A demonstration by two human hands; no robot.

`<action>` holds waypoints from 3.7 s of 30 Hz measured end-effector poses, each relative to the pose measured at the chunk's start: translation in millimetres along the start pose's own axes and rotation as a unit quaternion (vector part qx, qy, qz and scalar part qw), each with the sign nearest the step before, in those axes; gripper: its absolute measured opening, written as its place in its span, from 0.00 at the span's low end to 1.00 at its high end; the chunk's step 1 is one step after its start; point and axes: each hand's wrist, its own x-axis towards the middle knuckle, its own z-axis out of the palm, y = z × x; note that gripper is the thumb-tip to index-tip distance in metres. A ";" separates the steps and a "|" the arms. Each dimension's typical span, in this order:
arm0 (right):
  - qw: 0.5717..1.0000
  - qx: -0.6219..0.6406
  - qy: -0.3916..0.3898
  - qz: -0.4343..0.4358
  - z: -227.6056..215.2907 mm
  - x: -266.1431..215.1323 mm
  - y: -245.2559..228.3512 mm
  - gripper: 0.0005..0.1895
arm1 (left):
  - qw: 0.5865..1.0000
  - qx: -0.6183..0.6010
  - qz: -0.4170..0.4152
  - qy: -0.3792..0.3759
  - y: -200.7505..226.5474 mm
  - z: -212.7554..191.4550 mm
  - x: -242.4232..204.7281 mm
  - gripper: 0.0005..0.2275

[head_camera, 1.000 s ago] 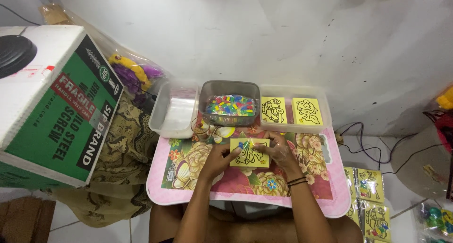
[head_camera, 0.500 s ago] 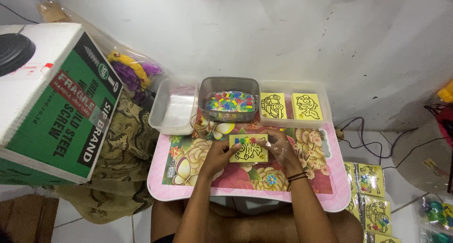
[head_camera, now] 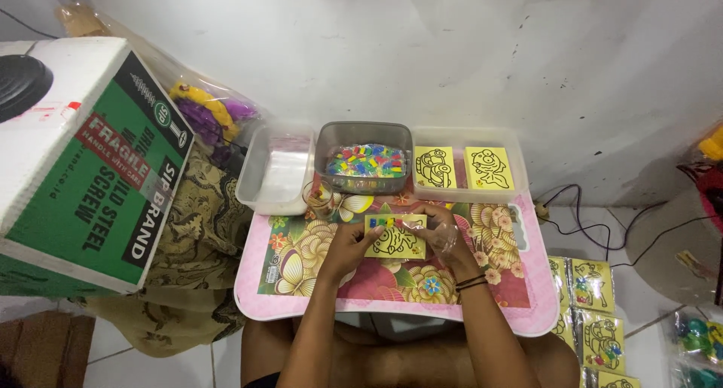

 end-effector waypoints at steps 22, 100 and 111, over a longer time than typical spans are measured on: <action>0.998 -0.056 -0.007 -0.020 -9.0 3.3 28.4 0.12 | 0.999 0.022 0.028 0.014 49.1 2.4 -10.8 0.19; 0.832 -0.461 -0.306 -0.024 121.9 127.8 -60.7 0.09 | 0.995 0.011 0.013 0.095 29.7 -8.3 -3.3 0.16; 0.863 -0.432 -0.239 -0.106 114.4 116.0 -80.7 0.08 | 0.994 0.001 0.013 0.107 54.3 -4.5 -7.9 0.15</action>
